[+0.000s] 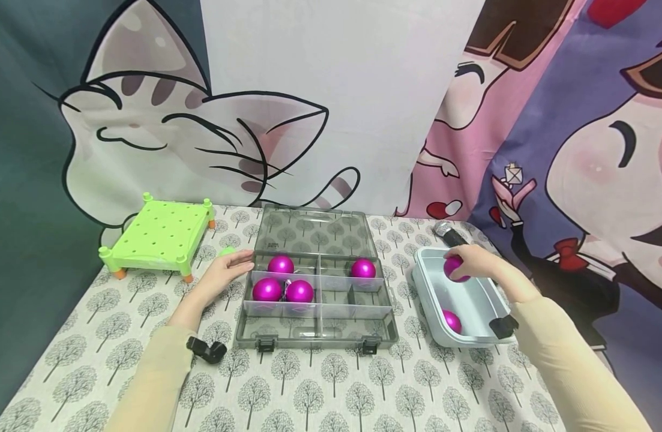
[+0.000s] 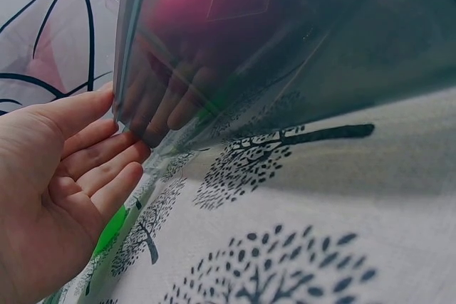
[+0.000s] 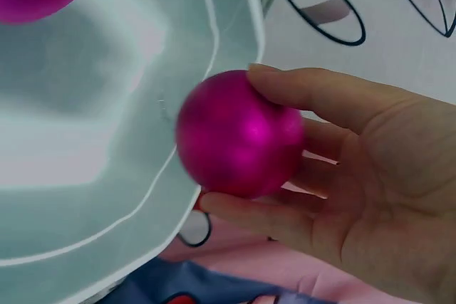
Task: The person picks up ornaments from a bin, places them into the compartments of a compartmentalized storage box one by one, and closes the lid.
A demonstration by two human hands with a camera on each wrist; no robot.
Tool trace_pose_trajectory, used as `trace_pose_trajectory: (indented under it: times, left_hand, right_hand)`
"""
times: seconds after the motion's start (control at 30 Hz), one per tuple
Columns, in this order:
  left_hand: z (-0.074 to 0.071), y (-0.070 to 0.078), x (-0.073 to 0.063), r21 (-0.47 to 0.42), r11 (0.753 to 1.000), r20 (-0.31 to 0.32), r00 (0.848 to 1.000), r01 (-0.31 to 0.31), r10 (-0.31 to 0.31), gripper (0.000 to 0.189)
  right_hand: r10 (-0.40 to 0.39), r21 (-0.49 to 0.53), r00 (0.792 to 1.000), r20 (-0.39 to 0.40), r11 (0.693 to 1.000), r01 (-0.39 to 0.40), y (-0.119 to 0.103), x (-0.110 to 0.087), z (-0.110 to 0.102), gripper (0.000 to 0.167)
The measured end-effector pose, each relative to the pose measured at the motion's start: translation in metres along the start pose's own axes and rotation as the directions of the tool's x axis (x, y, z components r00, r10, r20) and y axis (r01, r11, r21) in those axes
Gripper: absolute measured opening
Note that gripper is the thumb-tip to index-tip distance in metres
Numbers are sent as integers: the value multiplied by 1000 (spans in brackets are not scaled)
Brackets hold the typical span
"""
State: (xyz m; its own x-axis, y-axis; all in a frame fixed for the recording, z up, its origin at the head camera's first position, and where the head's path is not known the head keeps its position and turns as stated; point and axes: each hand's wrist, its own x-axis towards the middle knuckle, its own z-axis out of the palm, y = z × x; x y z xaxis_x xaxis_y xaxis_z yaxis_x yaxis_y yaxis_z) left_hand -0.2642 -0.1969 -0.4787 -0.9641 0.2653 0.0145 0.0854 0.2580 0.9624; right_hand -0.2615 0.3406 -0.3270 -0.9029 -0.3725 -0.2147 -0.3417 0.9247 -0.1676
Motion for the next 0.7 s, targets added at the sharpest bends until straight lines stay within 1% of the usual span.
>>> trace_pose_trajectory:
  times: [0.07, 0.17, 0.27, 0.37, 0.43, 0.5, 0.7]
  left_hand:
    - [0, 0, 0, 2, 1000, -1, 1000, -5, 5, 58]
    - [0, -2, 2, 5, 1000, -4, 1000, -13, 13, 57]
    - [0, -3, 3, 5, 1000, -7, 1000, -16, 16, 57]
    - [1, -3, 3, -3, 1000, -11, 1000, -12, 12, 57]
    - [1, -4, 3, -9, 1000, -11, 1000, -11, 11, 58]
    - [1, -4, 3, -13, 1000, -12, 1000, -10, 10, 58]
    - [0, -3, 2, -13, 1000, -7, 1000, -7, 7, 59]
  right_hand:
    - [-18, -2, 998, -55, 1000, 18, -5, 6, 0, 49]
    - [-64, -9, 989, -132, 998, 64, -16, 15, 1, 48]
    - [-125, -11, 970, -208, 992, 126, -28, 23, 3, 47]
    - [-168, 5, 950, -264, 984, 176, -41, 30, 7, 47]
    - [-181, 23, 941, -285, 980, 195, -50, 35, 10, 47]
    - [-189, 44, 937, -293, 977, 211, -58, 41, 13, 48]
    - [-231, 90, 931, -283, 960, 266, -87, 56, 20, 49]
